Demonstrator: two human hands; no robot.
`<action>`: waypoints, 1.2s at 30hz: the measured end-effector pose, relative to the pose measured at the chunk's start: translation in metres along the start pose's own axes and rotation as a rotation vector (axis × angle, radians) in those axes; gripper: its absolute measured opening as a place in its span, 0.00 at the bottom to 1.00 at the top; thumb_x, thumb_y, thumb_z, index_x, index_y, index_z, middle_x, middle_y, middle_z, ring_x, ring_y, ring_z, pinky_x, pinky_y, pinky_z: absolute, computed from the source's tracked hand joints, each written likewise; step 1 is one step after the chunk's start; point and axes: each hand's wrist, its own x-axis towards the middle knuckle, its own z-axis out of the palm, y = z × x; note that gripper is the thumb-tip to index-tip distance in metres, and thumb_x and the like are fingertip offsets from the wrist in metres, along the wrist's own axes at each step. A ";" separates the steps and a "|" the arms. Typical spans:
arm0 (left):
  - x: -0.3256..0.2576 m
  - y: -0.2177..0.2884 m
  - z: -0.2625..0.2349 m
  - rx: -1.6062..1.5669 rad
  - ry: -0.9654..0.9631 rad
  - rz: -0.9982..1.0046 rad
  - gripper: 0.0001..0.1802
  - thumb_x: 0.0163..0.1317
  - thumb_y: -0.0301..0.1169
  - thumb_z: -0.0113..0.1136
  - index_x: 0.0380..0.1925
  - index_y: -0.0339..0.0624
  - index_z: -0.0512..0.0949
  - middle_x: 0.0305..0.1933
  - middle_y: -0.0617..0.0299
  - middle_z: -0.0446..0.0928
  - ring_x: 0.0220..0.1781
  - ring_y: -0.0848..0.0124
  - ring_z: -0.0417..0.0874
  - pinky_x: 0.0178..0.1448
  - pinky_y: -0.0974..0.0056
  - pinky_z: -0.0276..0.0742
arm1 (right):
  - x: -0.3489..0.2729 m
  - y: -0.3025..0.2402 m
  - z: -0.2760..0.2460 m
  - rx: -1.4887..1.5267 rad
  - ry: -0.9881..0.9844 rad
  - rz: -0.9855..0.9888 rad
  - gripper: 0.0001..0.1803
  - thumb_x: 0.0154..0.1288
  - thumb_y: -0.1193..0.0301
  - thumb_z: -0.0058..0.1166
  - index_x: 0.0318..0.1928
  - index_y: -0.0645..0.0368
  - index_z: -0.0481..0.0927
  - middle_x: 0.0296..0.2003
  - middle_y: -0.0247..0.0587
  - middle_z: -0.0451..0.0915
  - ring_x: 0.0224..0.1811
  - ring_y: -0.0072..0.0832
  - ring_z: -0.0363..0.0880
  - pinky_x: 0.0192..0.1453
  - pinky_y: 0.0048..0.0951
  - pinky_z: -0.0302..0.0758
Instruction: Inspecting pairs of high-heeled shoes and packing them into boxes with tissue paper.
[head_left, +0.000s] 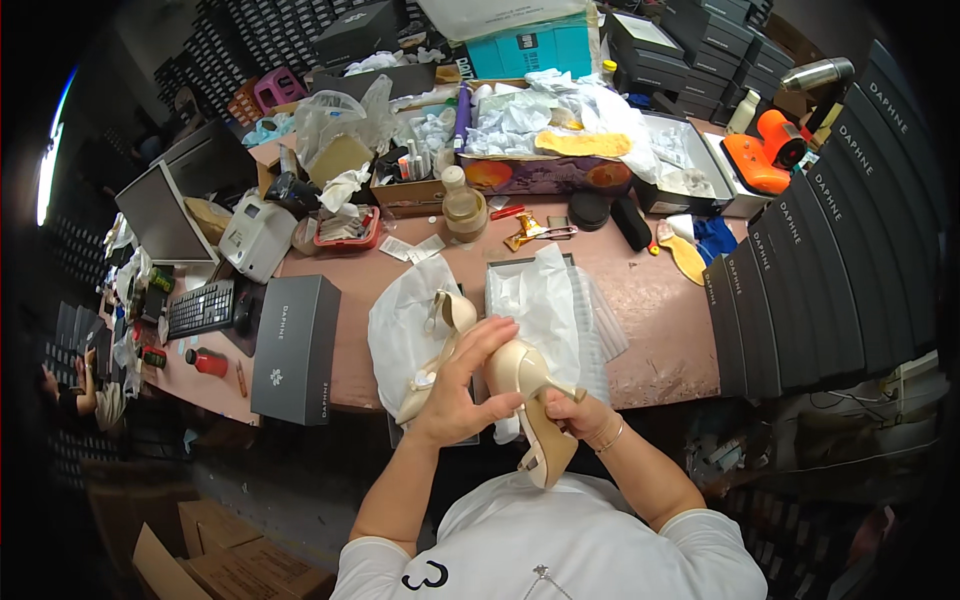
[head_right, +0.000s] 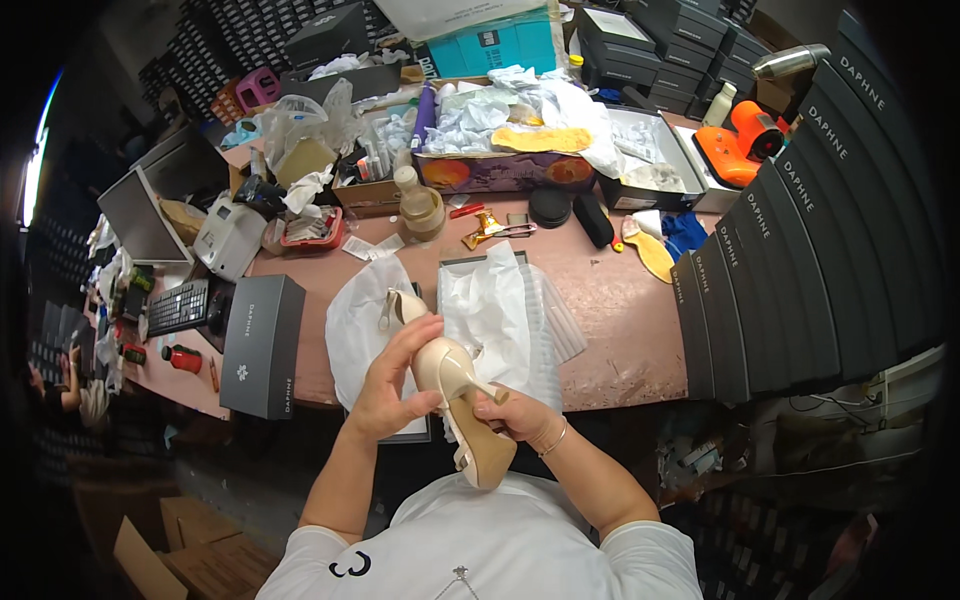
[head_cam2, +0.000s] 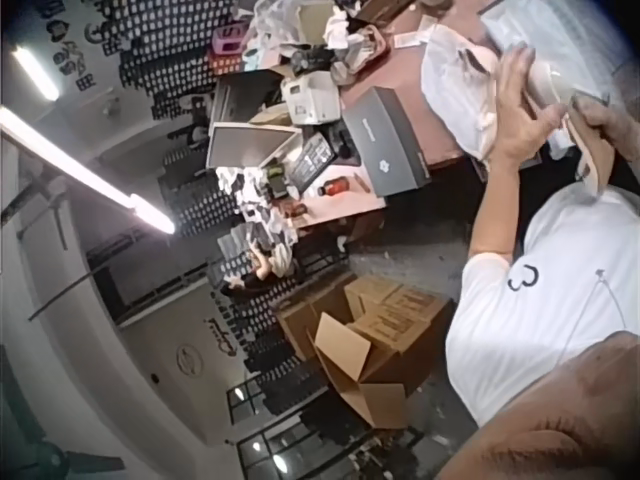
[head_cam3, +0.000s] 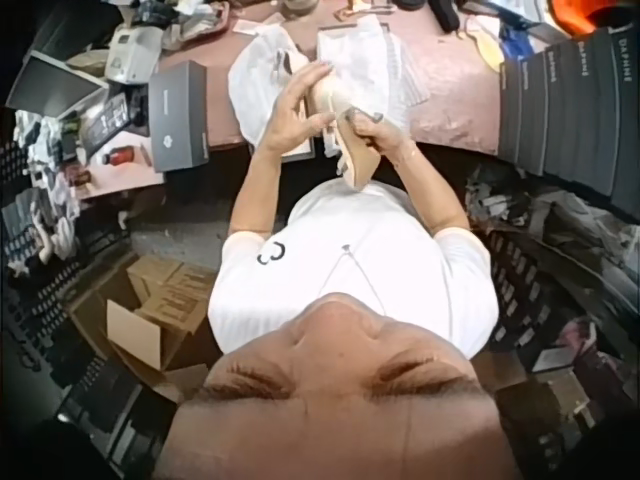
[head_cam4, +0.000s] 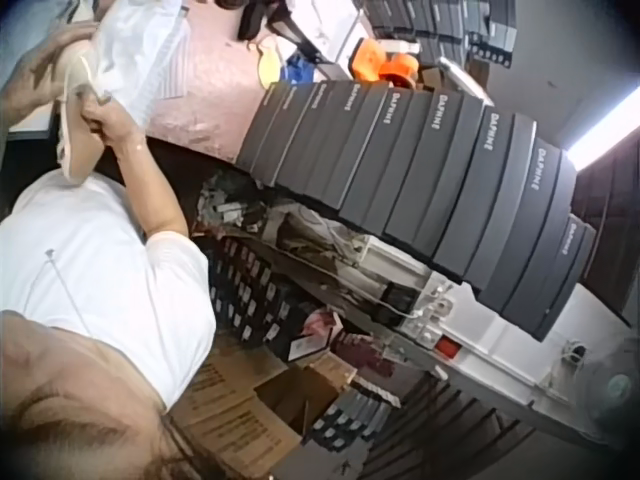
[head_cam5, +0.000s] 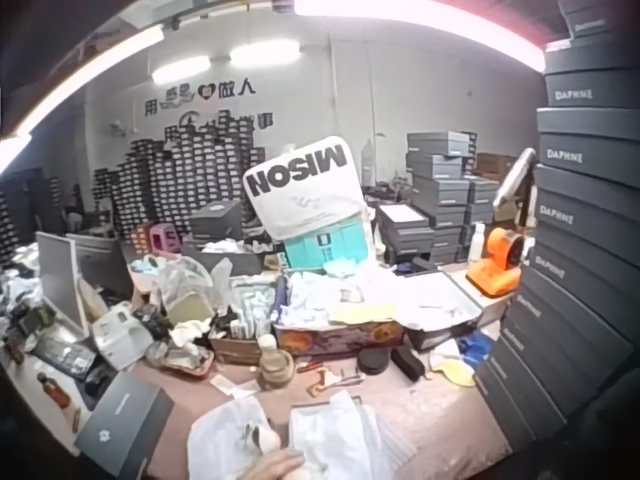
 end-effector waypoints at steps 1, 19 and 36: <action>-0.001 0.001 0.002 -0.022 0.017 -0.013 0.39 0.48 0.38 0.70 0.61 0.38 0.68 0.66 0.51 0.62 0.68 0.63 0.62 0.70 0.60 0.56 | -0.001 0.001 -0.001 -0.013 -0.030 0.010 0.25 0.61 0.58 0.61 0.52 0.62 0.74 0.34 0.31 0.77 0.28 0.12 0.71 0.30 0.15 0.68; -0.009 -0.012 0.041 -0.289 0.513 -0.233 0.08 0.66 0.28 0.55 0.35 0.32 0.79 0.41 0.63 0.76 0.38 0.78 0.75 0.43 0.73 0.72 | -0.009 0.012 0.011 0.038 0.032 0.094 0.26 0.62 0.57 0.58 0.53 0.63 0.73 0.39 0.39 0.80 0.37 0.23 0.81 0.40 0.21 0.77; -0.028 0.002 0.050 -0.258 0.412 -0.029 0.19 0.52 0.20 0.52 0.47 0.31 0.74 0.58 0.53 0.67 0.60 0.65 0.69 0.65 0.62 0.65 | -0.009 0.024 -0.001 0.150 -0.035 0.067 0.28 0.61 0.54 0.59 0.54 0.62 0.73 0.40 0.40 0.80 0.38 0.25 0.81 0.42 0.24 0.78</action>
